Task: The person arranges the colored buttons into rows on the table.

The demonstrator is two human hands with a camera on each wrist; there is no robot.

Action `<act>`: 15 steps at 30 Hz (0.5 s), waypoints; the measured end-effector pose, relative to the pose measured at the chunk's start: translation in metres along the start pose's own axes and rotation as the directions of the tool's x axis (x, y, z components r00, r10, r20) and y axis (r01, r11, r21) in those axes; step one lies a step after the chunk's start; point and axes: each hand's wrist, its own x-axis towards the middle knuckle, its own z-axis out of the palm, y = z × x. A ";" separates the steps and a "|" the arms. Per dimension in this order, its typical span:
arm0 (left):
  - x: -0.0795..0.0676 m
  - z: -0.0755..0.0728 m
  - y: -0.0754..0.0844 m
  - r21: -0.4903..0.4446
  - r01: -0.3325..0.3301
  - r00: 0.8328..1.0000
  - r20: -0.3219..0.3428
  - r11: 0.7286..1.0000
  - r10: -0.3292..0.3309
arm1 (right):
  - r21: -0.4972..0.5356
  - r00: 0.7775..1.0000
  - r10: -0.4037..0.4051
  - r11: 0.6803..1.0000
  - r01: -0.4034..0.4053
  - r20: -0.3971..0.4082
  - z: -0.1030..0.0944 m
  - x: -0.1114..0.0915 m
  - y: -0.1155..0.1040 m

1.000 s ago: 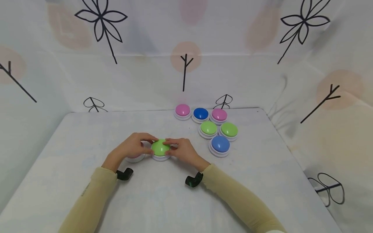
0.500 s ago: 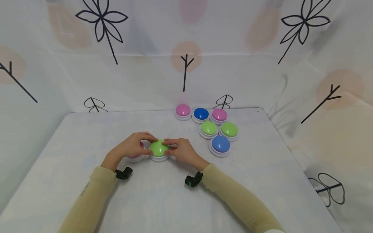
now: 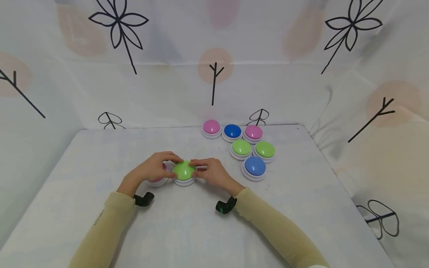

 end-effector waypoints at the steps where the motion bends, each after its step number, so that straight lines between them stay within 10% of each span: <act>1: 0.000 0.000 0.000 0.000 -0.001 1.000 -0.001 1.000 0.001 | 0.002 1.000 -0.006 1.000 0.006 0.001 0.000 0.000 0.001; 15: 0.007 0.011 0.003 -0.051 -0.023 0.998 -0.052 0.998 0.020 | -0.009 1.000 -0.024 1.000 0.024 0.001 -0.010 -0.005 0.004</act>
